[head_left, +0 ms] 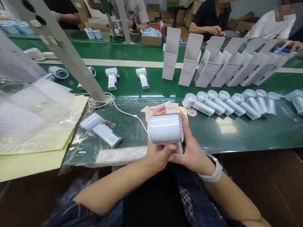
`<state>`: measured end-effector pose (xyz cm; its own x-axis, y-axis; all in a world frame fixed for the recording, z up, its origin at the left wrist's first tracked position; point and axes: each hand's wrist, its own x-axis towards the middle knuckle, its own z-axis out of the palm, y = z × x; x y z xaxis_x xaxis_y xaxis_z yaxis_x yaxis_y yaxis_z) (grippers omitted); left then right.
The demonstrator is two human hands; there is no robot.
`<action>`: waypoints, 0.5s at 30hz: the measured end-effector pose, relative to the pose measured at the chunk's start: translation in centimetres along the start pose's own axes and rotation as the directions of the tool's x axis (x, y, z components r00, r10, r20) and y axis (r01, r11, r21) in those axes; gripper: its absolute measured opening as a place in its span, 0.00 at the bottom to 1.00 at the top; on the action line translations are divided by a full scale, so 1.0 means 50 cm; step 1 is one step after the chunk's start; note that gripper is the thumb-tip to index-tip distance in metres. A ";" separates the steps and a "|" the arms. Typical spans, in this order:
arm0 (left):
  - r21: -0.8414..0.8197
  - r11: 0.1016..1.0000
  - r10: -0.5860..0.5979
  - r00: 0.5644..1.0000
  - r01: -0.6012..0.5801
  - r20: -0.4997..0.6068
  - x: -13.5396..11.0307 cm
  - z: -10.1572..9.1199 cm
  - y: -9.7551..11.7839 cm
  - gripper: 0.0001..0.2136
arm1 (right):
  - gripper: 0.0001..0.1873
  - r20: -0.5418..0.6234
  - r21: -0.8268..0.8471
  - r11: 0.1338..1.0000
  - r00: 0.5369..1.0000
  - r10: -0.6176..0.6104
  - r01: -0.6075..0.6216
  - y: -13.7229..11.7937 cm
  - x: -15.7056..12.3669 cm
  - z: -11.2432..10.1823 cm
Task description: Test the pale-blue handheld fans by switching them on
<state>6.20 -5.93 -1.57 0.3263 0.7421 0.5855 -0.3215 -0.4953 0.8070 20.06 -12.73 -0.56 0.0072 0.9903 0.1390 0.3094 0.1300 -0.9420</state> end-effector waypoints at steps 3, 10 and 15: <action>0.299 0.948 -0.192 0.947 0.110 0.259 0.024 -0.062 -0.004 0.37 | 0.66 -0.289 -0.408 0.880 0.949 0.129 -0.244 0.026 -0.037 -0.153; 0.843 0.461 0.030 0.945 0.277 -0.327 0.020 -0.460 -0.088 0.28 | 0.54 -0.606 -0.679 0.328 0.753 0.256 -0.657 0.205 -0.232 -0.545; 0.708 0.575 -0.018 0.872 0.409 -0.489 -0.023 -0.578 -0.142 0.35 | 0.39 -0.760 -0.643 0.104 0.649 0.037 -0.758 0.225 -0.269 -0.650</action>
<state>-17.58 9.80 -10.19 -0.1444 0.8770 0.4582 0.5786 -0.3008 0.7581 54.34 -26.21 -3.11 0.7384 0.6101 0.2872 0.6386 -0.7695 -0.0070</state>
